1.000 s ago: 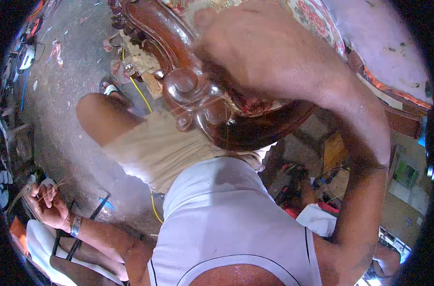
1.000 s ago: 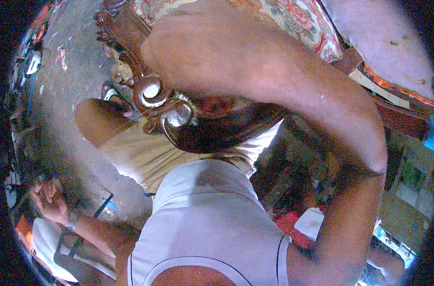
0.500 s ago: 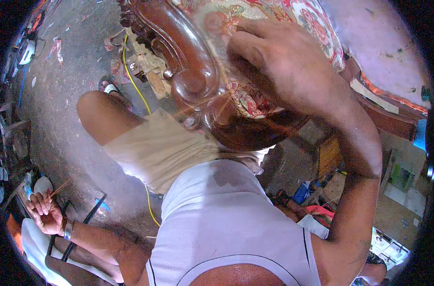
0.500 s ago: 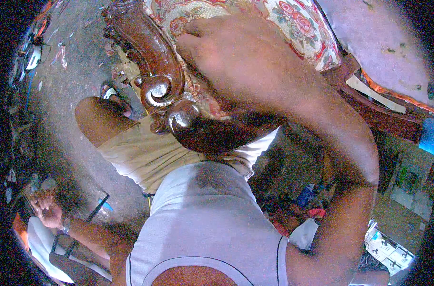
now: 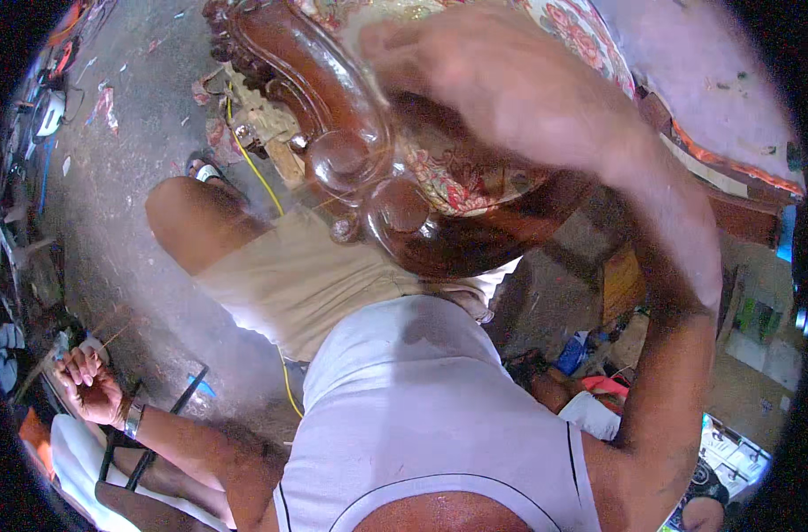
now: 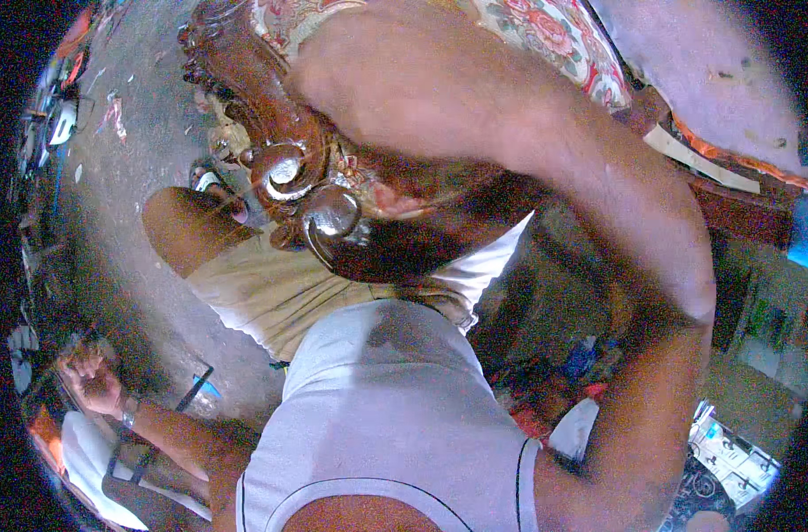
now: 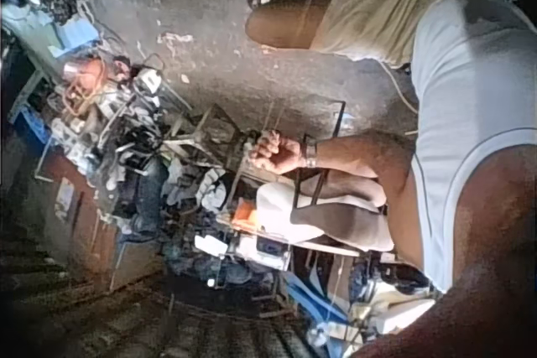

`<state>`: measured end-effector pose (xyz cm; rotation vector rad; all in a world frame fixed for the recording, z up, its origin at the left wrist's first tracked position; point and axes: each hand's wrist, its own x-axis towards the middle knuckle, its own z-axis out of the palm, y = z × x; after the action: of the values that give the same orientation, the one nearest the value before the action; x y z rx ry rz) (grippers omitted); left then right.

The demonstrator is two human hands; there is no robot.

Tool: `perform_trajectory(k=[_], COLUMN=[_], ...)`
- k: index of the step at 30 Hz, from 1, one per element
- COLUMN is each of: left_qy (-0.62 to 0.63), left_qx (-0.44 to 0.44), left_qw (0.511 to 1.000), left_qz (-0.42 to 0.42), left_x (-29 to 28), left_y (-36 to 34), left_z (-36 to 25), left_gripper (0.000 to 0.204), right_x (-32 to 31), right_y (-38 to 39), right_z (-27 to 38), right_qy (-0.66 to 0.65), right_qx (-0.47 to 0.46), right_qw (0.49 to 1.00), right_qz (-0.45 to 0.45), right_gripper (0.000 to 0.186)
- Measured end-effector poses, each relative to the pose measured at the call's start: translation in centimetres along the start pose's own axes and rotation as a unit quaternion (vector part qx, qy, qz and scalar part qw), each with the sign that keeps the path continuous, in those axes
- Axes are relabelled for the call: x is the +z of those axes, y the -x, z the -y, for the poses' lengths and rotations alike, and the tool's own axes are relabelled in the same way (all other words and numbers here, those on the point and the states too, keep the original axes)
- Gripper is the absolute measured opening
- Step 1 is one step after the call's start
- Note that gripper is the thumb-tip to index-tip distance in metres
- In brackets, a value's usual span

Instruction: Manually sewing fabric onto a furniture frame during a reupholstery task.

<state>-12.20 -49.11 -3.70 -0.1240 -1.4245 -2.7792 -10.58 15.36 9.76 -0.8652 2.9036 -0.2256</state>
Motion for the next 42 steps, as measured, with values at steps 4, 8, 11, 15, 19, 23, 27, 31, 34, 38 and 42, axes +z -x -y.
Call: perform_trajectory(k=[4, 8, 11, 15, 19, 23, 27, 31, 34, 38, 42], left_qy=[0.024, 0.026, 0.015, 0.030, 0.069, 0.063, 0.068, 0.064, 0.083, -0.018, -0.093], left_qx=[-0.033, -0.050, -0.055, -0.057, -0.070, -0.050, -0.022, -0.018, -0.017, 0.036, 0.113], left_qw=[0.999, 0.998, 0.998, 0.997, 0.995, 0.996, 0.996, 0.997, 0.996, 0.999, 0.989], left_qz=[0.001, 0.016, 0.006, -0.049, -0.035, -0.027, -0.053, -0.047, -0.034, -0.017, 0.001], left_x=[-1.0, -0.1, -0.5, -3.0, -4.8, -6.3, -5.8, -2.9, 0.2, 6.9, 12.9], left_y=[-0.6, -1.1, -1.1, -0.2, 0.3, 0.8, 1.5, 0.9, 0.7, 1.1, 1.5], left_z=[0.8, 2.3, 4.0, 5.5, 6.3, 6.7, 4.9, 3.5, 2.0, 0.1, -1.1], left_gripper=[0.017, 0.009, 0.009, 0.016, 0.019, 0.026, 0.025, 0.021, 0.018, 0.015, 0.019], right_x=[-1.9, -1.5, -3.6, -2.0, -0.5, -1.5, 0.1, 1.2, 2.6, 2.9, 2.7], right_y=[-1.1, -1.0, -2.4, -1.9, -1.7, 3.5, 7.1, 6.0, 5.9, 5.3, 5.4], right_z=[-0.1, -0.2, -0.1, 0.9, 0.6, -1.1, 1.0, 2.7, 2.3, 3.7, 4.7], right_qy=[-0.112, -0.092, -0.095, 0.001, -0.001, -0.214, -0.209, -0.081, -0.073, -0.085, -0.199], right_qx=[-0.014, -0.075, -0.052, 0.040, 0.075, 0.000, 0.015, 0.025, -0.004, -0.012, 0.047], right_qw=[0.986, 0.991, 0.981, 0.985, 0.982, 0.973, 0.971, 0.988, 0.986, 0.982, 0.966], right_qz=[0.121, 0.064, 0.163, 0.168, 0.172, -0.082, -0.112, -0.128, -0.148, -0.171, -0.160], right_gripper=[0.017, 0.022, 0.023, 0.028, 0.026, 0.024, 0.033, 0.026, 0.024, 0.015, 0.014])
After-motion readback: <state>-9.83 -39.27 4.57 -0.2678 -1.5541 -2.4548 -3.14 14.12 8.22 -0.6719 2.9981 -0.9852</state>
